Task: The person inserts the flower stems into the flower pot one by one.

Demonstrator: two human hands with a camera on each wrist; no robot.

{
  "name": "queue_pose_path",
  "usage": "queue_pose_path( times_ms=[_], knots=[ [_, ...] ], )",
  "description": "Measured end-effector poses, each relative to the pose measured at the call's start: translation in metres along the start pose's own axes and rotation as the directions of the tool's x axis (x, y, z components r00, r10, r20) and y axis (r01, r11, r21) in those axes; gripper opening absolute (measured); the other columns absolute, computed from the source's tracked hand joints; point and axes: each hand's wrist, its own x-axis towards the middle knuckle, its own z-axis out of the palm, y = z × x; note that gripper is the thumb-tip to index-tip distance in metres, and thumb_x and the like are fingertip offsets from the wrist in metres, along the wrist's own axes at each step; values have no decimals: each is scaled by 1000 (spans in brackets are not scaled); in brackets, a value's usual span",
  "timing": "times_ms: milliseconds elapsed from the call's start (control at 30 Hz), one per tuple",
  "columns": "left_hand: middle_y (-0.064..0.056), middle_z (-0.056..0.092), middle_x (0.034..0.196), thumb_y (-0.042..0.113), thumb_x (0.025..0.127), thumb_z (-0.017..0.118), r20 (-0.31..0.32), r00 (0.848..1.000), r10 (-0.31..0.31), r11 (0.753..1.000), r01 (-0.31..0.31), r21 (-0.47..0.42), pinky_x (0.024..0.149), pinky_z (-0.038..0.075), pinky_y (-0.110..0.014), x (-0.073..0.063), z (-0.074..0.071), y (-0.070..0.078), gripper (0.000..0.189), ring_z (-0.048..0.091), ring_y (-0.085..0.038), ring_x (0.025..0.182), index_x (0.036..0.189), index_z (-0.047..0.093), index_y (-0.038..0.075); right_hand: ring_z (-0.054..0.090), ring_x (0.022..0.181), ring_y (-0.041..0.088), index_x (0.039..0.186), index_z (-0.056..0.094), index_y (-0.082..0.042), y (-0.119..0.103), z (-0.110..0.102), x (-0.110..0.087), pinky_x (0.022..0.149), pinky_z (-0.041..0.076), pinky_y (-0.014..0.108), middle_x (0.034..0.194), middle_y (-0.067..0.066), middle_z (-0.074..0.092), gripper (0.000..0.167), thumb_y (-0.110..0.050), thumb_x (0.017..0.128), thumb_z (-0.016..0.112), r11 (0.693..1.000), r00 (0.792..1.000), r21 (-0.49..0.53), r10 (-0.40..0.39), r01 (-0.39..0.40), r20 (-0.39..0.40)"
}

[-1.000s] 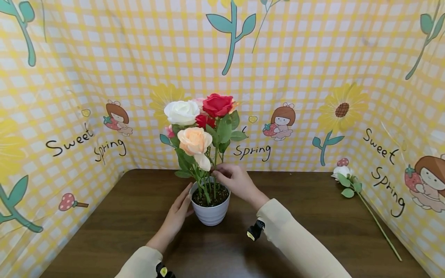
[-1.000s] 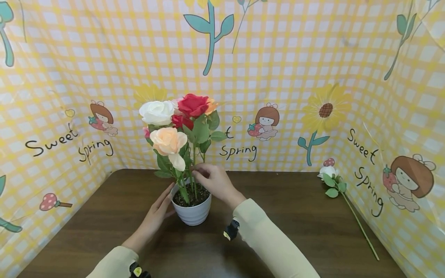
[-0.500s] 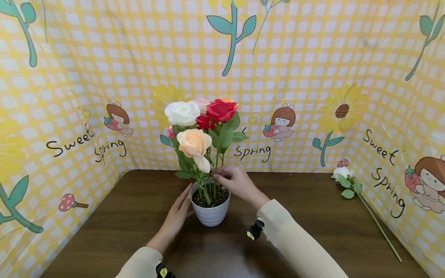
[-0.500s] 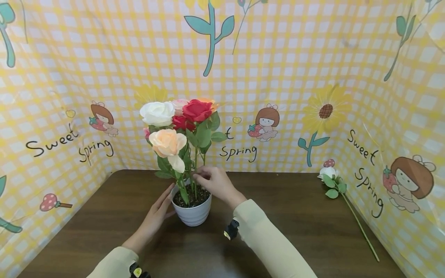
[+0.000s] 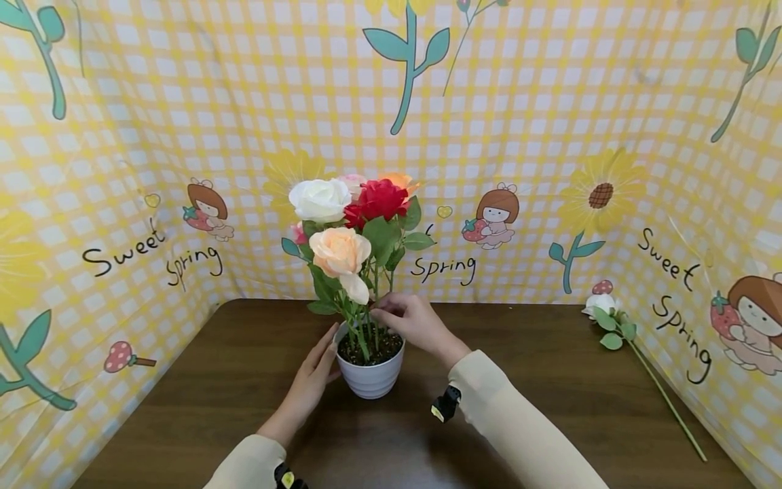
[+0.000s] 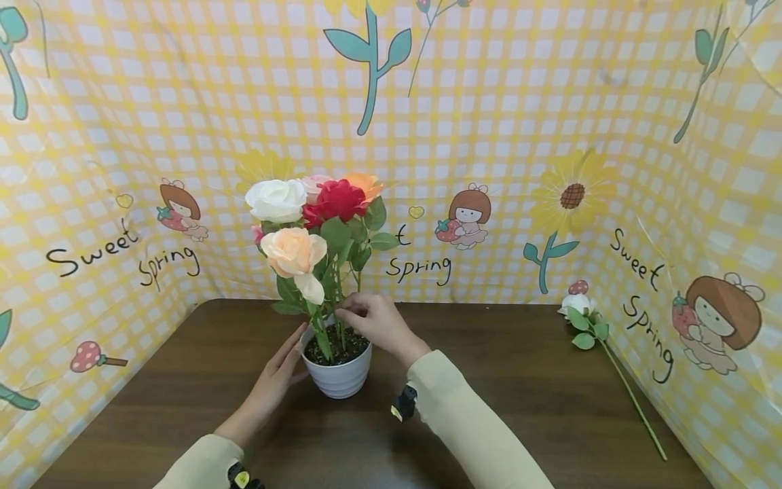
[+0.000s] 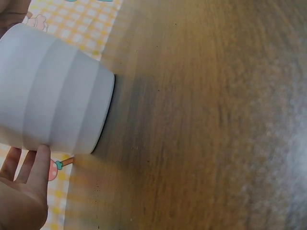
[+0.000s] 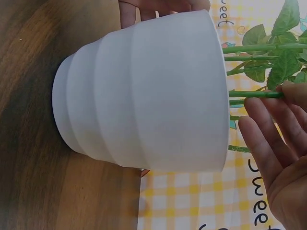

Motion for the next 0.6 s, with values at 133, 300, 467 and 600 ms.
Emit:
queue_pose_path(
  times_ms=[133,300,467,600],
  knots=[
    [-9,21,164,38,110,38,4,1000,6,1000,-6,1,103,45,-56,1,0,0,51,23,-34,146,159,29,26,69,75,29,96,71,-11,2,2,2,64,59,35,81,3,70,13,-24,99,67,1000,1000,-27,-5,4,-16],
    [-8,20,164,36,111,38,8,1000,6,1000,-6,3,103,45,-56,1,-1,0,51,22,-33,147,159,28,26,63,64,18,86,67,-13,5,4,3,55,53,29,78,10,69,16,-24,98,69,996,999,-76,-39,36,-29],
    [-8,21,164,34,111,37,4,1000,8,1000,-8,1,103,45,-56,2,-1,0,50,22,-34,147,160,28,24,60,61,12,83,67,-15,6,5,4,52,49,27,74,5,68,16,-23,96,72,990,996,-126,-76,69,-50],
    [-9,21,164,34,111,37,1,1000,2,1000,-2,1,103,44,-56,1,0,0,50,23,-34,146,160,28,24,62,64,8,85,71,-17,7,6,4,55,52,26,75,-7,69,12,-22,95,73,982,993,-175,-90,77,-72]
  ],
)
